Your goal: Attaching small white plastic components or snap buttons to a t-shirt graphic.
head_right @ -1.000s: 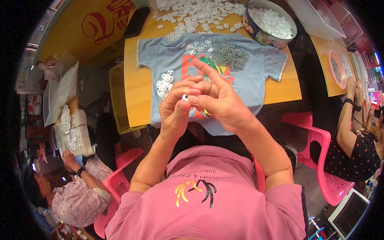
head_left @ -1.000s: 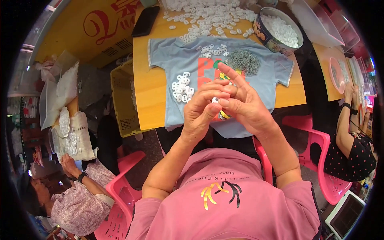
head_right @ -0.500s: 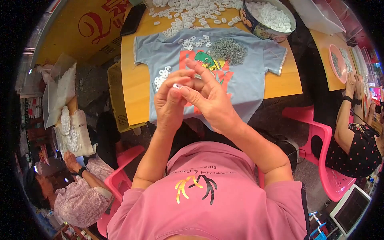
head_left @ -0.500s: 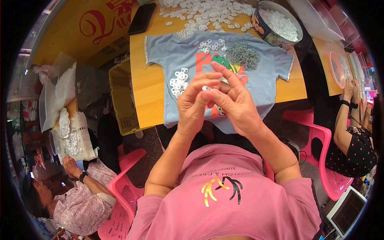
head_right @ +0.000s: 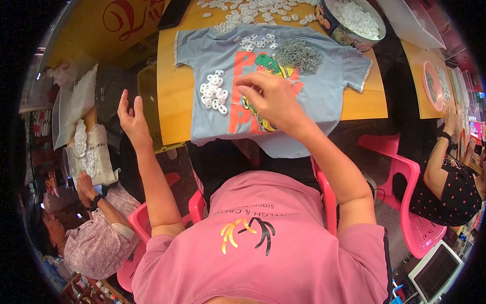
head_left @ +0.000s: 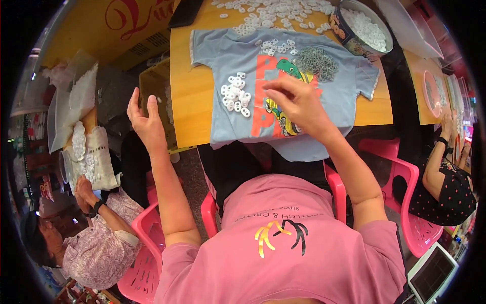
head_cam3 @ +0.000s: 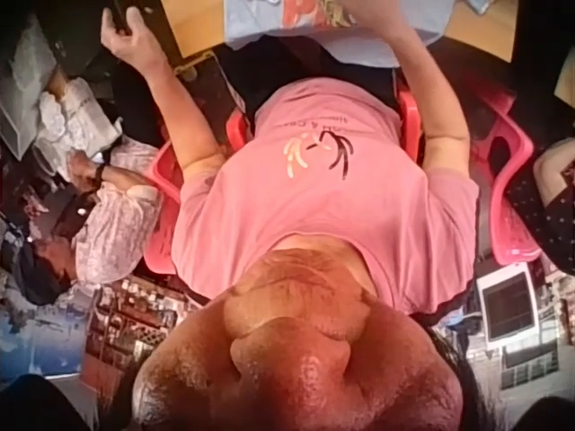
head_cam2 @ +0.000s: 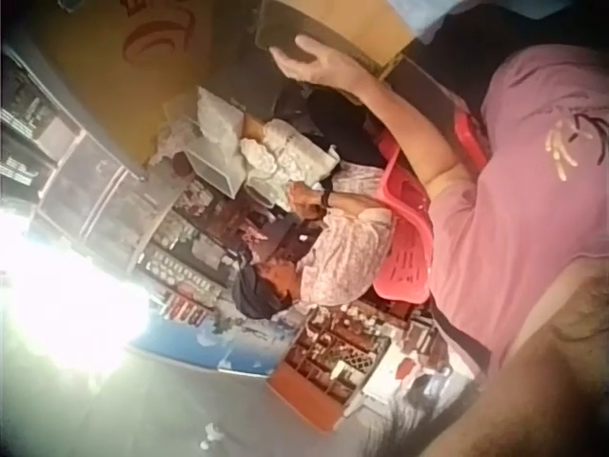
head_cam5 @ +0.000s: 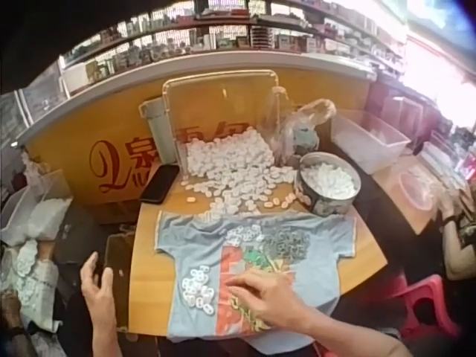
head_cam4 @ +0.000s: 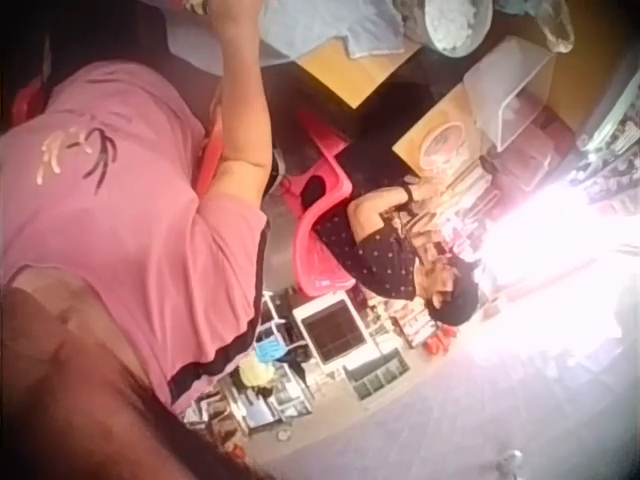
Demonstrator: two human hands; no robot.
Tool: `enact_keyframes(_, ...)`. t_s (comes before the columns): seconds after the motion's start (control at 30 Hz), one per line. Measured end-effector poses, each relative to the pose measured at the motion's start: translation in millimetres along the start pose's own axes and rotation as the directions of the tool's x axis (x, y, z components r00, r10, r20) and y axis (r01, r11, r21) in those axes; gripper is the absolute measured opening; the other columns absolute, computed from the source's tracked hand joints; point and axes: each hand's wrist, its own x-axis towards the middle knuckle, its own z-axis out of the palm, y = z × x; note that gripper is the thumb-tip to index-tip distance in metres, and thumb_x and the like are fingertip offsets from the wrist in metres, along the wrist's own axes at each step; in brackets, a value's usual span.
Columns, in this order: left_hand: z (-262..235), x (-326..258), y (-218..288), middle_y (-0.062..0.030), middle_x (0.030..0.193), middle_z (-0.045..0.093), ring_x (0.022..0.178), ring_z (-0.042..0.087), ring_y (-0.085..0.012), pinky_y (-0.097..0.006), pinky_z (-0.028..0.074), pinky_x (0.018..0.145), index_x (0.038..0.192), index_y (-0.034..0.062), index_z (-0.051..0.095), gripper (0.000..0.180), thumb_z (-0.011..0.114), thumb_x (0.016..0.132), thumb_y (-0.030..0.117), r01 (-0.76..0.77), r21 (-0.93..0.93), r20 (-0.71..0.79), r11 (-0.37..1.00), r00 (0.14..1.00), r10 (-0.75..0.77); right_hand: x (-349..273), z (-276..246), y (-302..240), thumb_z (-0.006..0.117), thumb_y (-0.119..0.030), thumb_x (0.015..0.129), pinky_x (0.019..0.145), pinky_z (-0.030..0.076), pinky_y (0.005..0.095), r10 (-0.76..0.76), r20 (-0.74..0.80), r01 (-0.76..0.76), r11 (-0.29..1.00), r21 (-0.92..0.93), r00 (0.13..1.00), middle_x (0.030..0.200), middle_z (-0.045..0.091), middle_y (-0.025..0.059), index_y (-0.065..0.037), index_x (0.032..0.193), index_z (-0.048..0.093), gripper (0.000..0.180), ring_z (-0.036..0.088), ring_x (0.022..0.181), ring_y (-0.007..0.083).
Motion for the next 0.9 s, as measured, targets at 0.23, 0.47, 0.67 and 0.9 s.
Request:
enact_keyframes(0.23,28.4,-40.9,28.5,-0.0097,0.131,0.05,0.119,0.051,-0.019,-0.032,0.042,0.099,0.124,0.0017,0.057,0.031,0.058,0.094,0.005,-0.035,-0.345,0.15,0.938,0.984,0.092,3.0,37.2,-8.5,0.074,-0.017,0.078,0.062,0.048,0.0353,-0.39,0.145,0.408,0.767,-0.495,0.909,0.078,0.059,0.0089,-0.006,0.083,0.062,0.017,0.061,0.07,0.0253)
enact_keyframes(0.47,48.9,-75.6,62.3,-0.0133,0.121,0.058,0.11,0.057,-0.0243,-0.032,0.047,0.09,0.112,0.001,0.063,0.023,0.06,0.09,0.001,-0.189,-0.291,0.184,0.938,0.951,0.249,-1.9,29.8,-1.8,0.071,-0.012,0.079,0.065,0.047,0.0383,-0.434,0.122,0.422,0.71,-0.563,0.892,0.078,0.056,0.009,-0.006,0.087,0.062,0.014,0.059,0.075,0.0275)
enact_keyframes(0.67,62.2,-91.2,79.3,-0.0137,0.118,0.059,0.102,0.059,-0.024,-0.032,0.049,0.086,0.11,0.0011,0.063,0.021,0.06,0.089,0.0,-0.154,-0.356,0.268,0.922,0.928,0.259,4.2,16.4,1.7,0.07,-0.011,0.081,0.065,0.048,0.0366,-0.378,0.171,0.415,0.809,-0.417,0.91,0.08,0.058,0.0087,-0.005,0.089,0.066,0.011,0.06,0.073,0.0271)
enact_keyframes(0.9,81.4,-105.9,97.6,-0.0143,0.113,0.06,0.101,0.061,-0.0261,-0.033,0.05,0.082,0.108,0.0011,0.063,0.022,0.059,0.087,-0.005,-0.173,-0.421,0.345,0.89,0.877,0.334,60.4,-23.4,15.0,0.065,-0.025,0.087,0.071,0.05,0.0394,-0.263,-0.129,0.106,0.723,-0.683,0.956,0.092,0.065,0.0102,-0.007,0.093,0.07,0.019,0.064,0.081,0.0303)
